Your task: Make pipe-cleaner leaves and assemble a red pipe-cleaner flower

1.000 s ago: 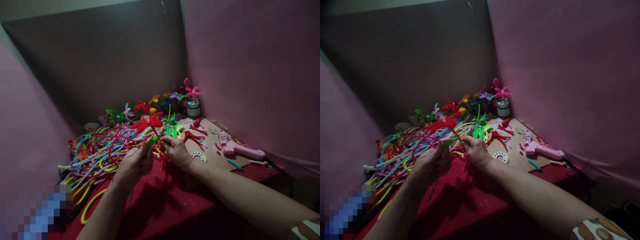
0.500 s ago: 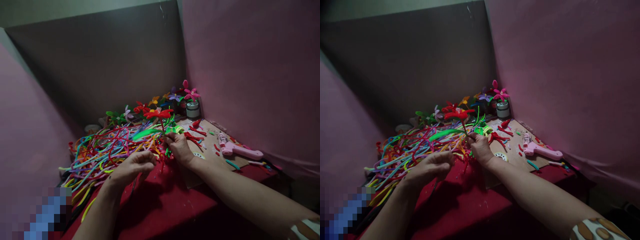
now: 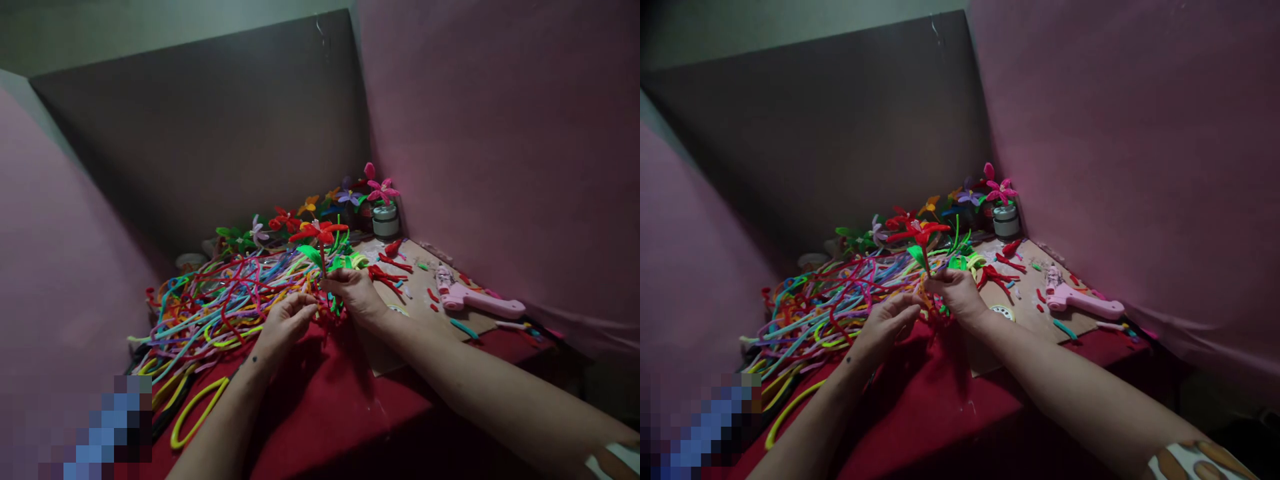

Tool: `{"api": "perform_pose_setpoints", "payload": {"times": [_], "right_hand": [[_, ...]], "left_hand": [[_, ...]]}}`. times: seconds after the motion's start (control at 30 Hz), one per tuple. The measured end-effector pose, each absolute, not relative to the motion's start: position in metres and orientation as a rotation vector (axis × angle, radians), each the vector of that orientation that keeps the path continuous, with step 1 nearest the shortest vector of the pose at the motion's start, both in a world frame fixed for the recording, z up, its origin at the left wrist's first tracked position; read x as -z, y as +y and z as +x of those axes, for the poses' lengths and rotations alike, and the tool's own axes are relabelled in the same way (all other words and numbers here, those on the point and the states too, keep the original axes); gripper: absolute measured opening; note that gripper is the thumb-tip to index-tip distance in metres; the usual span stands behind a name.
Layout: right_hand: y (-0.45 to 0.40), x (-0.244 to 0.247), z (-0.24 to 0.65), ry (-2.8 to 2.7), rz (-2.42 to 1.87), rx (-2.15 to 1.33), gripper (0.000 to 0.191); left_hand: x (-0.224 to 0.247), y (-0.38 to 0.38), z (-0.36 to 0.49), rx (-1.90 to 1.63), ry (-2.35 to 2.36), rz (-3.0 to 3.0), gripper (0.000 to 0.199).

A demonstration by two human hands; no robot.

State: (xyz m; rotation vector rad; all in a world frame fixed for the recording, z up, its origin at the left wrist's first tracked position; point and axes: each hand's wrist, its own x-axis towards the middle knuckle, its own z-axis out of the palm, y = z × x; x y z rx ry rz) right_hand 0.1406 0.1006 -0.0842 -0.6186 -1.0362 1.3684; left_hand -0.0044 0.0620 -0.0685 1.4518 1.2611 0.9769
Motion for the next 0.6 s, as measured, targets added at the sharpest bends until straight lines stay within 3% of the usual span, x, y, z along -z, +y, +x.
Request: {"api": "perform_pose_setpoints", "payload": {"times": [0.23,0.4,0.5,0.6], "right_hand": [[0.098,0.087,0.138,-0.932,-0.545,-1.629,0.022],[0.096,0.085,0.135,-1.098,-0.573,-1.616,0.02],[0.093,0.084,0.135,-1.227,-0.596,-1.448,0.02],[0.084,0.083,0.136,-1.394,-0.737,-0.958,0.022]], "left_hand": [[0.073,0.058,0.011,-0.943,1.299,1.64,0.025],[0.08,0.061,0.008,-1.035,1.388,1.678,0.022],[0.079,0.059,0.005,-1.107,1.43,1.632,0.022],[0.072,0.058,0.003,-1.121,1.467,1.57,0.024]]}}
